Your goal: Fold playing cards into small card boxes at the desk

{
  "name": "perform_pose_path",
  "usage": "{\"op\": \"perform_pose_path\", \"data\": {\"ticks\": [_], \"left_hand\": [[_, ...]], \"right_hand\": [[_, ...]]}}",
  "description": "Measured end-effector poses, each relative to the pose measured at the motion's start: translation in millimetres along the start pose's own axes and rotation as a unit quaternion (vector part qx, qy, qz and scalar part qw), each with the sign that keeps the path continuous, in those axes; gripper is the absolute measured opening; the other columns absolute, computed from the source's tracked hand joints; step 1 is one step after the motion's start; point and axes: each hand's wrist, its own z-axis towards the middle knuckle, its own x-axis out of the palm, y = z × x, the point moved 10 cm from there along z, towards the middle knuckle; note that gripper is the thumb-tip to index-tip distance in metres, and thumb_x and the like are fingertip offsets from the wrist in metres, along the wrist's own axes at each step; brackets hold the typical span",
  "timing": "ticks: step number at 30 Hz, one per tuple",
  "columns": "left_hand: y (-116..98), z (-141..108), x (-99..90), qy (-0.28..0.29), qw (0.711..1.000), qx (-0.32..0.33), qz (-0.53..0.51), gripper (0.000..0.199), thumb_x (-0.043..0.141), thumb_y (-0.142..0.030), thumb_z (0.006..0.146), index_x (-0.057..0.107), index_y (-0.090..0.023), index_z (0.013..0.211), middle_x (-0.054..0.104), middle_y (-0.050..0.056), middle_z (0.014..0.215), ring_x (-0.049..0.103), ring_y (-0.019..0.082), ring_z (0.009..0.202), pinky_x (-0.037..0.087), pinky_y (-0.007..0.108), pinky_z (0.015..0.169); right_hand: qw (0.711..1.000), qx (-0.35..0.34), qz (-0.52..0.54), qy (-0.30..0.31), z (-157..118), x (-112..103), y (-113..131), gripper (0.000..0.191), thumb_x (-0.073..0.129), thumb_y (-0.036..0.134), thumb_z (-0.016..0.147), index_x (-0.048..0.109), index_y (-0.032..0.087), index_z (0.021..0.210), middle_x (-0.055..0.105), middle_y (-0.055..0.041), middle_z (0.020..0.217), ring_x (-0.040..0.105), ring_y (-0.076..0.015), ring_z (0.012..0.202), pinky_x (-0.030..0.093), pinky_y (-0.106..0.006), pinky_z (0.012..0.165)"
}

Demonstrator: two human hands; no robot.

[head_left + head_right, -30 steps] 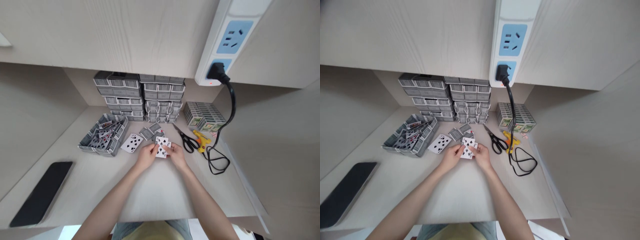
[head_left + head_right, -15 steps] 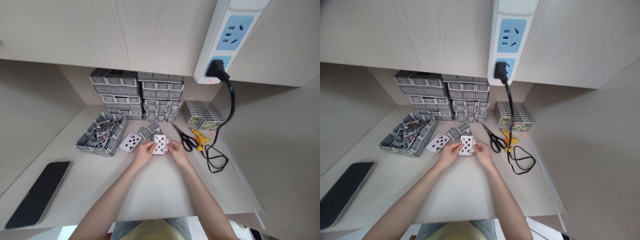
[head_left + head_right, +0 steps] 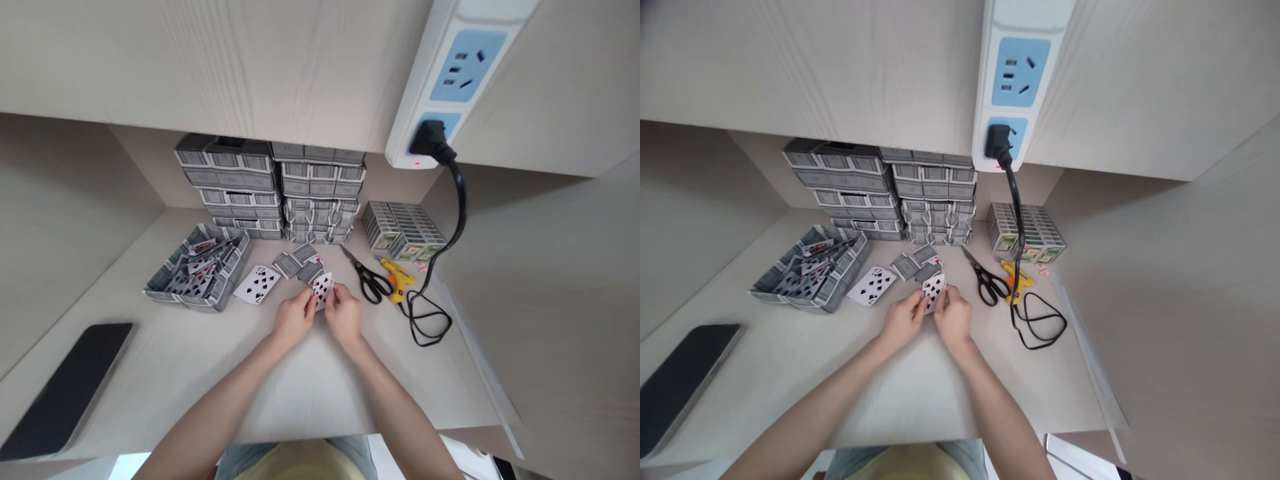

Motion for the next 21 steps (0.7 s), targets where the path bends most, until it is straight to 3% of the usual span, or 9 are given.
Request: {"op": "perform_pose_path", "data": {"ticks": [4,6,9,14,17,19,21], "left_hand": [[-2,1,-1.7,0.007,0.999,0.009,0.045,0.026,0.036,-0.036,0.085,0.055,-0.02,0.078,0.054,0.001,0.053,0.047,0.013,0.045,0.024,0.023,0.047],[-3,1,-1.7,0.005,0.998,0.015,0.058,0.027,0.035,-0.037,0.085,0.055,-0.021,0.078,0.056,0.002,0.053,0.048,0.014,0.046,0.024,0.023,0.047],[-6,-2,1.1,0.004,0.997,0.027,0.072,0.027,0.035,-0.036,0.085,0.056,-0.02,0.078,0.057,0.003,0.055,0.05,0.015,0.047,0.024,0.024,0.048],[-19,-8,3.8,-0.009,0.995,0.079,0.053,0.024,0.037,-0.031,0.085,0.057,-0.02,0.08,0.061,0.005,0.059,0.053,0.015,0.052,0.028,0.024,0.051],[-20,-8,2.3,-0.016,0.995,0.081,0.058,0.025,0.037,-0.031,0.085,0.059,-0.02,0.083,0.062,0.006,0.061,0.054,0.015,0.053,0.029,0.024,0.052],[-14,-6,0.2,-0.02,0.995,0.056,0.078,0.027,0.036,-0.032,0.086,0.059,-0.019,0.084,0.063,0.006,0.061,0.055,0.016,0.053,0.029,0.024,0.051],[-7,-3,-3.0,-0.026,0.996,0.027,0.087,0.029,0.034,-0.034,0.086,0.059,-0.018,0.085,0.064,0.006,0.062,0.055,0.015,0.052,0.029,0.024,0.05]], "right_hand": [[0.985,0.001,0.169,0.041,8,3,-3,0.031,0.05,0.037,0.075,0.06,0.019,0.097,0.068,-0.0072,0.089,0.063,-0.0203,0.077,0.047,-0.029,0.07],[0.978,0.004,0.201,0.054,11,3,-5,0.03,0.051,0.039,0.074,0.061,0.019,0.095,0.068,-0.007,0.088,0.063,-0.0206,0.077,0.048,-0.029,0.07],[0.984,-0.011,0.165,0.059,10,3,-3,0.028,0.049,0.038,0.076,0.063,0.018,0.089,0.068,-0.0068,0.081,0.063,-0.0198,0.072,0.047,-0.028,0.067],[0.999,-0.048,0.005,0.0,4,-2,3,0.028,0.044,0.036,0.079,0.064,0.018,0.084,0.066,-0.0066,0.07,0.059,-0.0179,0.059,0.042,-0.027,0.061],[0.999,-0.036,-0.011,-0.02,6,-4,0,0.03,0.042,0.037,0.08,0.064,0.017,0.081,0.065,-0.0072,0.066,0.057,-0.0176,0.057,0.042,-0.028,0.059],[0.998,-0.017,0.052,0.005,11,-1,-7,0.03,0.044,0.04,0.079,0.063,0.017,0.079,0.065,-0.0071,0.067,0.058,-0.0178,0.059,0.044,-0.028,0.059],[0.984,0.01,0.149,0.092,15,12,-12,0.029,0.049,0.042,0.075,0.063,0.017,0.079,0.066,-0.0069,0.072,0.06,-0.0184,0.063,0.046,-0.028,0.06]]}}
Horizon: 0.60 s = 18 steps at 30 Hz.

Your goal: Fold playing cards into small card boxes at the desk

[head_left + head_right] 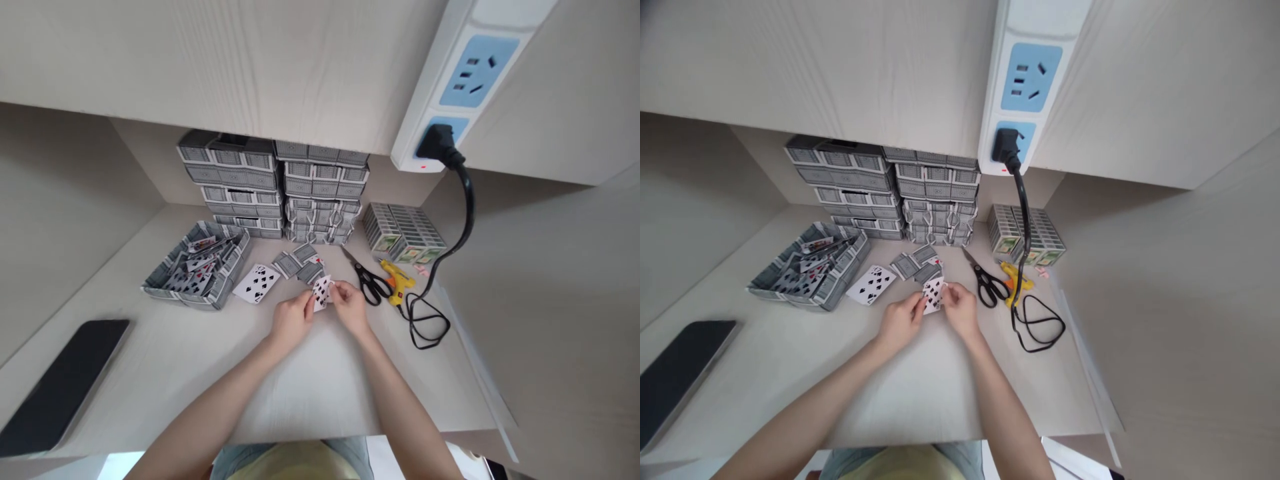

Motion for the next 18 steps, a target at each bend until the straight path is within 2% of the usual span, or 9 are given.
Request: {"op": "perform_pose_path", "data": {"ticks": [2,4,7,10,12,14,16,18], "left_hand": [[5,1,-2.3,-0.009,1.0,-0.021,-0.006,0.03,0.034,-0.035,0.086,0.059,-0.018,0.086,0.064,0.005,0.063,0.055,0.015,0.051,0.03,0.023,0.05],[7,0,-3.4,-0.019,0.999,-0.03,-0.014,0.03,0.035,-0.035,0.086,0.059,-0.018,0.086,0.064,0.004,0.063,0.054,0.014,0.05,0.03,0.023,0.049],[5,-2,-2.5,-0.027,0.999,-0.02,-0.005,0.029,0.036,-0.034,0.086,0.059,-0.017,0.083,0.063,0.003,0.059,0.054,0.013,0.048,0.03,0.022,0.048],[-3,-4,-1.5,-0.033,0.999,0.011,0.011,0.027,0.036,-0.032,0.086,0.059,-0.016,0.083,0.063,0.003,0.058,0.054,0.013,0.048,0.03,0.022,0.048],[-5,-4,-3.3,-0.042,0.999,0.022,0.016,0.027,0.037,-0.031,0.086,0.059,-0.016,0.083,0.063,0.004,0.057,0.055,0.013,0.048,0.03,0.022,0.048],[-4,-3,-7.4,-0.057,0.998,0.016,0.011,0.026,0.037,-0.031,0.086,0.059,-0.016,0.083,0.063,0.004,0.058,0.055,0.013,0.049,0.031,0.022,0.049],[0,-3,-11.1,-0.07,0.998,0.001,-0.006,0.026,0.037,-0.032,0.086,0.058,-0.017,0.081,0.064,0.003,0.06,0.055,0.013,0.051,0.032,0.022,0.049],[2,-3,-12.6,-0.075,0.997,-0.006,-0.023,0.027,0.037,-0.033,0.086,0.058,-0.017,0.08,0.064,0.003,0.061,0.056,0.012,0.051,0.032,0.021,0.05]], "right_hand": [[0.994,0.031,0.063,0.084,2,11,-6,0.031,0.053,0.043,0.072,0.064,0.016,0.08,0.067,-0.0064,0.073,0.061,-0.019,0.065,0.048,-0.028,0.059],[0.993,0.032,0.044,0.107,1,13,-6,0.031,0.053,0.043,0.073,0.065,0.015,0.079,0.067,-0.0057,0.069,0.061,-0.0186,0.062,0.048,-0.028,0.057],[0.993,-0.023,-0.098,0.058,-3,7,5,0.028,0.048,0.037,0.076,0.065,0.015,0.072,0.065,-0.0046,0.061,0.057,-0.0156,0.054,0.043,-0.024,0.052],[0.968,-0.063,-0.243,-0.014,-11,7,19,0.028,0.043,0.03,0.079,0.064,0.015,0.069,0.063,-0.0051,0.058,0.055,-0.0141,0.05,0.039,-0.023,0.052],[0.957,-0.068,-0.276,-0.054,-15,5,24,0.027,0.042,0.028,0.08,0.064,0.015,0.075,0.065,-0.0064,0.061,0.056,-0.0147,0.052,0.039,-0.023,0.054],[0.97,-0.064,-0.229,-0.052,-14,5,23,0.026,0.043,0.029,0.08,0.064,0.015,0.081,0.066,-0.0067,0.066,0.058,-0.0155,0.056,0.041,-0.024,0.056],[0.991,-0.041,-0.125,-0.006,-9,7,13,0.026,0.045,0.032,0.079,0.064,0.015,0.081,0.067,-0.0062,0.069,0.06,-0.0162,0.058,0.044,-0.024,0.056],[0.998,-0.006,-0.031,0.049,-4,10,2,0.027,0.047,0.035,0.077,0.065,0.015,0.079,0.067,-0.0061,0.07,0.061,-0.0172,0.061,0.045,-0.025,0.055]]}}
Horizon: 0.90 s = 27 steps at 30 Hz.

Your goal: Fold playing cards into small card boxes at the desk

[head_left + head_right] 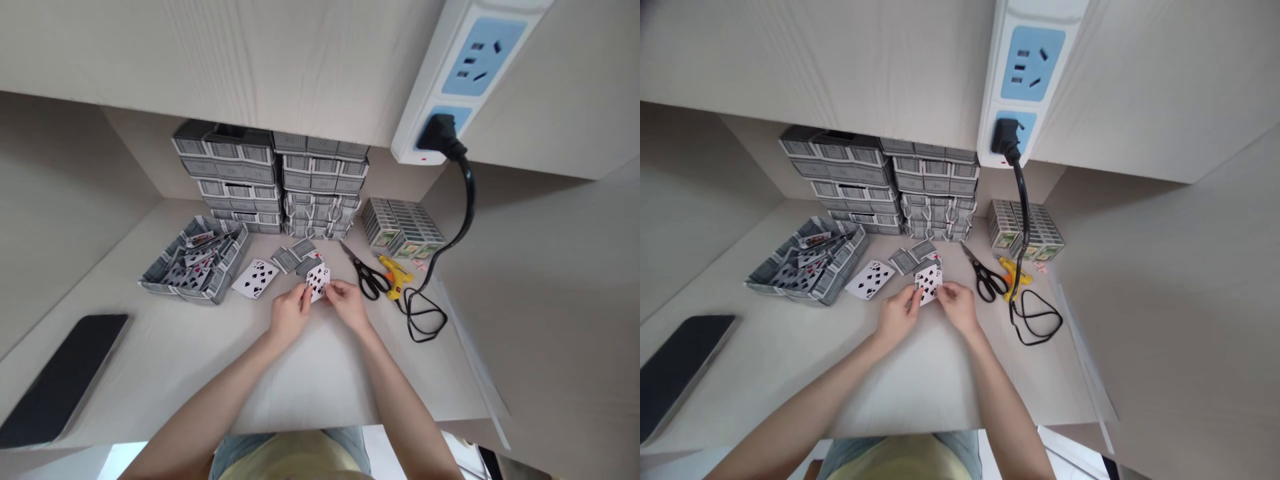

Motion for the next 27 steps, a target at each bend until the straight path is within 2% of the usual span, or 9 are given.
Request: {"op": "perform_pose_path", "data": {"ticks": [2,5,9,13,15,19,21,25,27], "left_hand": [[1,-1,-0.3,-0.002,1.0,0.0,-0.009,0.026,0.038,-0.033,0.086,0.058,-0.017,0.079,0.064,0.003,0.061,0.055,0.012,0.051,0.032,0.021,0.05],[0,-2,-1.1,-0.01,1.0,0.004,-0.005,0.026,0.039,-0.032,0.085,0.058,-0.016,0.079,0.063,0.003,0.059,0.054,0.012,0.049,0.031,0.021,0.048],[-5,-2,0.3,-0.014,1.0,0.026,0.006,0.026,0.039,-0.032,0.085,0.059,-0.016,0.079,0.063,0.004,0.058,0.054,0.012,0.048,0.03,0.022,0.048],[-12,-2,1.4,-0.012,0.998,0.05,0.027,0.026,0.038,-0.03,0.086,0.058,-0.016,0.08,0.062,0.004,0.058,0.055,0.014,0.05,0.031,0.023,0.049],[-9,-1,-1.4,-0.019,0.998,0.042,0.032,0.026,0.038,-0.03,0.086,0.058,-0.016,0.079,0.062,0.004,0.058,0.055,0.014,0.05,0.03,0.023,0.048],[-1,0,-5.4,-0.027,0.999,0.016,0.023,0.025,0.038,-0.031,0.086,0.058,-0.016,0.081,0.063,0.004,0.06,0.055,0.013,0.05,0.03,0.022,0.047],[-2,-1,-3.4,-0.023,0.999,0.016,0.023,0.025,0.039,-0.031,0.086,0.058,-0.016,0.081,0.063,0.004,0.06,0.055,0.013,0.05,0.03,0.023,0.047],[-8,-4,2.2,-0.008,0.999,0.031,0.017,0.024,0.039,-0.03,0.085,0.058,-0.017,0.079,0.062,0.004,0.059,0.056,0.014,0.052,0.03,0.023,0.048],[-5,-2,1.0,-0.007,1.0,0.014,-0.008,0.023,0.04,-0.03,0.084,0.058,-0.017,0.077,0.061,0.003,0.059,0.055,0.013,0.052,0.031,0.022,0.049]], "right_hand": [[0.998,0.015,0.054,0.03,3,0,-7,0.026,0.051,0.036,0.075,0.065,0.014,0.077,0.068,-0.0063,0.073,0.062,-0.0179,0.064,0.047,-0.026,0.057],[0.997,0.012,0.063,0.042,4,-1,-8,0.025,0.053,0.036,0.073,0.065,0.015,0.076,0.068,-0.006,0.074,0.062,-0.0183,0.065,0.048,-0.027,0.06],[0.998,-0.018,-0.063,0.002,-1,-2,3,0.022,0.05,0.032,0.076,0.065,0.016,0.071,0.068,-0.0054,0.067,0.061,-0.0175,0.06,0.045,-0.026,0.057],[0.967,-0.051,-0.23,-0.098,-10,-7,21,0.02,0.047,0.027,0.077,0.063,0.017,0.069,0.066,-0.0057,0.063,0.059,-0.0169,0.056,0.041,-0.025,0.056],[0.966,-0.055,-0.224,-0.114,-11,-8,25,0.02,0.047,0.027,0.077,0.062,0.017,0.072,0.067,-0.0054,0.065,0.06,-0.0163,0.057,0.041,-0.024,0.056],[0.985,-0.055,-0.154,-0.059,-6,-1,23,0.024,0.044,0.03,0.079,0.062,0.017,0.07,0.067,-0.0039,0.065,0.059,-0.0143,0.056,0.041,-0.022,0.054],[0.979,-0.062,-0.188,-0.047,-6,2,24,0.025,0.043,0.028,0.08,0.061,0.017,0.065,0.065,-0.0036,0.061,0.057,-0.0138,0.053,0.039,-0.022,0.052],[0.947,-0.076,-0.3,-0.089,-11,1,30,0.023,0.044,0.024,0.078,0.059,0.016,0.062,0.062,-0.006,0.06,0.053,-0.0146,0.053,0.035,-0.024,0.052],[0.952,-0.082,-0.279,-0.098,-11,-2,32,0.023,0.044,0.025,0.077,0.059,0.016,0.064,0.062,-0.0069,0.062,0.054,-0.0156,0.055,0.037,-0.025,0.055]]}}
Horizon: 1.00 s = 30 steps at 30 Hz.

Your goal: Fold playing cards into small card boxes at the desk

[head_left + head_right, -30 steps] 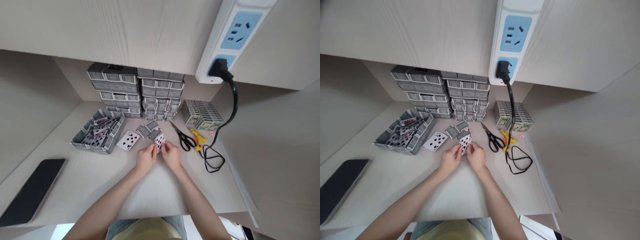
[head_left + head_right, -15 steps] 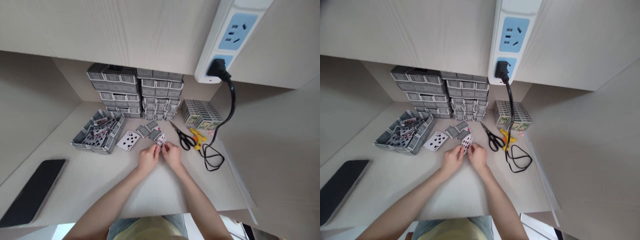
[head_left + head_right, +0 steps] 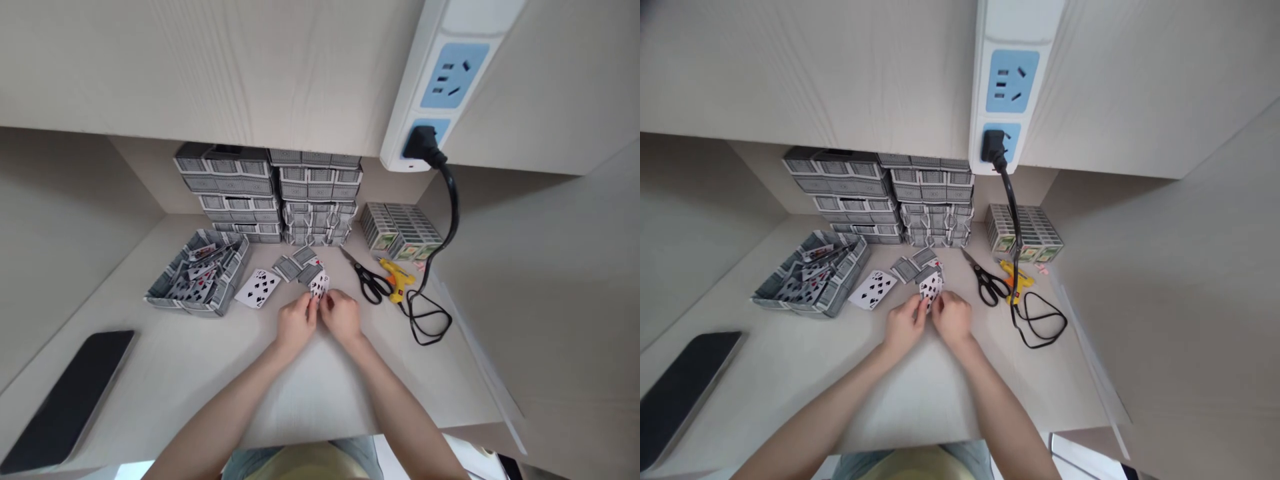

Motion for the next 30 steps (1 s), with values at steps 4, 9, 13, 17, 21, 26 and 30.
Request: {"op": "perform_pose_path", "data": {"ticks": [4,9,13,17,21,26,30], "left_hand": [[19,6,-2.2,0.0,0.983,-0.087,-0.16,0.026,0.042,-0.037,0.083,0.056,-0.017,0.073,0.061,0.002,0.061,0.056,0.013,0.055,0.036,0.021,0.051],[24,6,19.1,0.058,0.894,-0.162,-0.414,0.029,0.049,-0.04,0.078,0.057,-0.013,0.085,0.066,0.005,0.075,0.061,0.016,0.069,0.046,0.024,0.061],[22,3,21.5,0.061,0.879,-0.179,-0.438,0.031,0.054,-0.04,0.075,0.06,-0.012,0.087,0.068,0.006,0.08,0.062,0.017,0.071,0.048,0.026,0.063],[17,2,20.4,0.067,0.875,-0.176,-0.445,0.029,0.054,-0.039,0.075,0.061,-0.013,0.086,0.068,0.005,0.079,0.061,0.016,0.069,0.048,0.025,0.063],[15,1,20.6,0.07,0.876,-0.171,-0.445,0.026,0.054,-0.038,0.076,0.06,-0.013,0.082,0.065,0.003,0.073,0.059,0.014,0.065,0.046,0.023,0.059],[27,4,13.3,0.035,0.911,-0.164,-0.377,0.028,0.051,-0.04,0.077,0.056,-0.014,0.068,0.056,-0.002,0.057,0.05,0.01,0.054,0.039,0.02,0.051],[28,5,15.6,0.053,0.925,-0.159,-0.341,0.033,0.047,-0.043,0.078,0.053,-0.015,0.063,0.053,-0.002,0.053,0.048,0.011,0.051,0.037,0.02,0.049]], "right_hand": [[0.955,0.05,0.291,0.03,7,3,-13,0.029,0.047,0.039,0.077,0.063,0.016,0.075,0.066,-0.0073,0.074,0.058,-0.0179,0.067,0.043,-0.027,0.065],[0.762,0.216,0.597,0.133,-1,43,-14,0.047,0.035,0.052,0.082,0.062,0.016,0.096,0.068,-0.0089,0.088,0.062,-0.021,0.079,0.047,-0.032,0.065],[0.713,0.233,0.643,0.156,-10,54,0,0.046,0.04,0.051,0.082,0.06,0.016,0.104,0.066,-0.0102,0.096,0.062,-0.0214,0.084,0.049,-0.032,0.064],[0.749,0.224,0.613,0.117,-11,51,-7,0.046,0.047,0.053,0.078,0.06,0.014,0.1,0.067,-0.0107,0.089,0.062,-0.0208,0.078,0.048,-0.03,0.062],[0.815,0.199,0.54,0.074,-8,43,-19,0.042,0.045,0.054,0.078,0.061,0.015,0.082,0.064,-0.0049,0.07,0.057,-0.0163,0.061,0.044,-0.027,0.056],[0.913,0.074,0.398,0.05,0,17,-4,0.033,0.044,0.044,0.081,0.052,0.017,0.065,0.05,0.0013,0.06,0.046,-0.0114,0.055,0.037,-0.022,0.052],[0.951,0.024,0.308,-0.001,0,1,3,0.03,0.04,0.038,0.084,0.051,0.018,0.066,0.051,-0.0011,0.066,0.047,-0.0132,0.062,0.039,-0.023,0.058]]}}
